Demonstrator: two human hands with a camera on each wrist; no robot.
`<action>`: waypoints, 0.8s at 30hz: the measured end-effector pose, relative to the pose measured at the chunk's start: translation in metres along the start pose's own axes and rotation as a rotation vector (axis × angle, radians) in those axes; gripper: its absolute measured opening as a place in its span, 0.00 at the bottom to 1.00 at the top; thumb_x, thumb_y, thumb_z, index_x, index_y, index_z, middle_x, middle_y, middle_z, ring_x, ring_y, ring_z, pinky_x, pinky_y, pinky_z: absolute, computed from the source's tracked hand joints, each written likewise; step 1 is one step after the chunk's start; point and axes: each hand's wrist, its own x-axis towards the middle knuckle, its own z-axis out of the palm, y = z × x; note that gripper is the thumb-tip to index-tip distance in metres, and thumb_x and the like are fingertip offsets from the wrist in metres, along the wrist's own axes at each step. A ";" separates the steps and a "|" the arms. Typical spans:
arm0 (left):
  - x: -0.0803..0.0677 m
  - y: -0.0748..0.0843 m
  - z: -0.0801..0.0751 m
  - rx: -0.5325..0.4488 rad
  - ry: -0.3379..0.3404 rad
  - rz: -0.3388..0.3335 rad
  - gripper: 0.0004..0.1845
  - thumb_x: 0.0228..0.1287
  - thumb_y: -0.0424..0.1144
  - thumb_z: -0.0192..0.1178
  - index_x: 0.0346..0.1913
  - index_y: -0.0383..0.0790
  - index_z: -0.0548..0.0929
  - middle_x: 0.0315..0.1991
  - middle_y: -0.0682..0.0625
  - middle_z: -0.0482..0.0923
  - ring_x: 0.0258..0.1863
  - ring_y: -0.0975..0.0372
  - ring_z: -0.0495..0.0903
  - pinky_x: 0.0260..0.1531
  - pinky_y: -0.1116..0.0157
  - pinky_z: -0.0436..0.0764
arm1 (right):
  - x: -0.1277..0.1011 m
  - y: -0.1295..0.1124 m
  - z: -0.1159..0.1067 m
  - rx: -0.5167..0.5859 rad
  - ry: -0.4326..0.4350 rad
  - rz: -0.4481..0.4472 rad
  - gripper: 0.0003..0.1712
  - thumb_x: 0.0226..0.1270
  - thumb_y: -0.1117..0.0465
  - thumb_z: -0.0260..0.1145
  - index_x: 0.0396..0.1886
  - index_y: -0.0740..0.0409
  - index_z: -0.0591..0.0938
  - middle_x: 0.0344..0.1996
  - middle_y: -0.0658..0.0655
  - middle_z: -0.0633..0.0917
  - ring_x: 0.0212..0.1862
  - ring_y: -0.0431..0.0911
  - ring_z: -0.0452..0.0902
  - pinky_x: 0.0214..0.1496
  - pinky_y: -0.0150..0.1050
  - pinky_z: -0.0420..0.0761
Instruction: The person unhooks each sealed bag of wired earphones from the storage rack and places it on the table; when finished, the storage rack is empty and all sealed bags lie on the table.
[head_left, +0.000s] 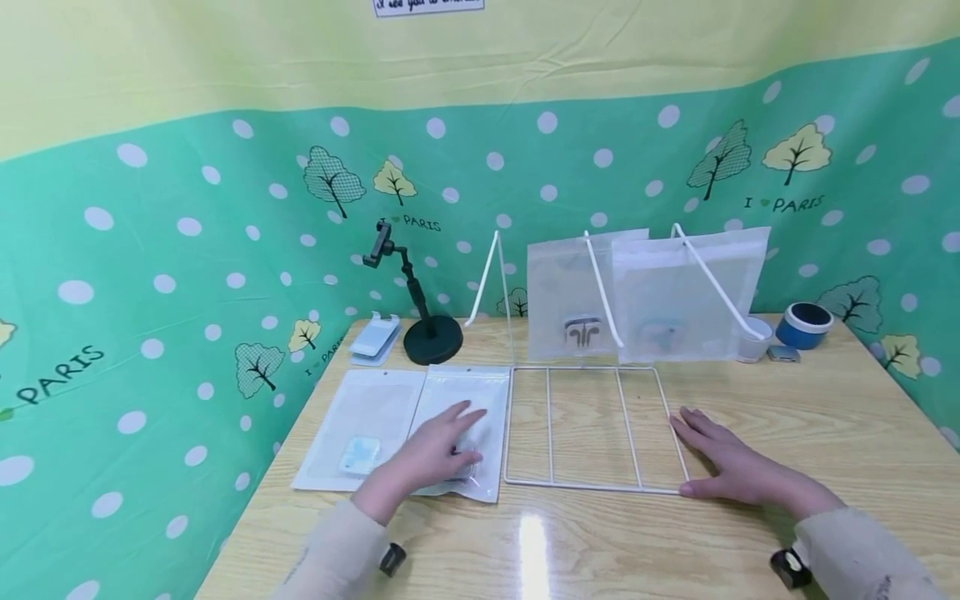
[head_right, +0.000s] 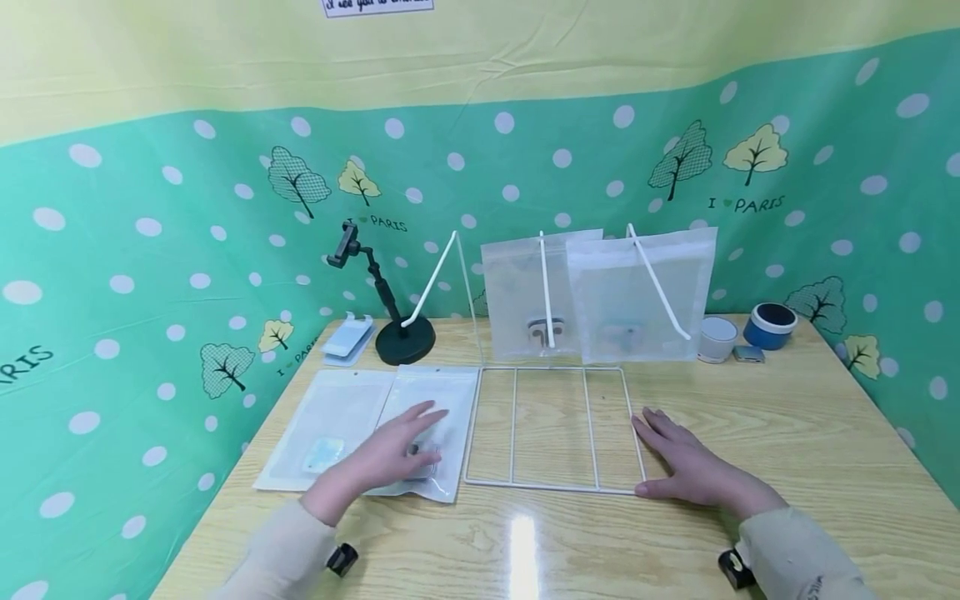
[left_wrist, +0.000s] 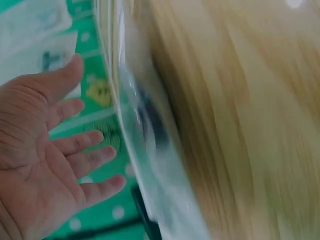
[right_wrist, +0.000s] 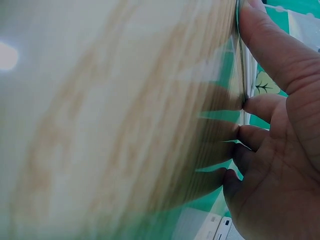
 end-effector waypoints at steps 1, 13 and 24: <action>0.003 0.005 0.004 0.009 -0.018 0.029 0.35 0.64 0.49 0.65 0.72 0.47 0.67 0.73 0.39 0.58 0.67 0.46 0.66 0.64 0.48 0.68 | 0.000 0.000 0.000 0.001 0.000 0.000 0.59 0.52 0.36 0.71 0.74 0.66 0.60 0.72 0.76 0.51 0.70 0.75 0.43 0.64 0.74 0.50; 0.031 0.036 0.032 0.101 -0.131 0.102 0.42 0.58 0.55 0.67 0.74 0.54 0.63 0.74 0.44 0.57 0.74 0.53 0.55 0.68 0.39 0.55 | 0.001 0.002 0.001 0.000 -0.006 -0.002 0.59 0.51 0.36 0.71 0.74 0.65 0.60 0.73 0.75 0.51 0.71 0.75 0.43 0.64 0.74 0.49; 0.035 0.043 0.031 0.116 -0.163 0.103 0.44 0.56 0.55 0.69 0.74 0.51 0.63 0.75 0.44 0.55 0.74 0.53 0.53 0.69 0.40 0.53 | 0.001 0.004 0.001 0.000 -0.001 -0.001 0.59 0.51 0.35 0.71 0.74 0.65 0.60 0.73 0.75 0.51 0.71 0.75 0.43 0.64 0.74 0.50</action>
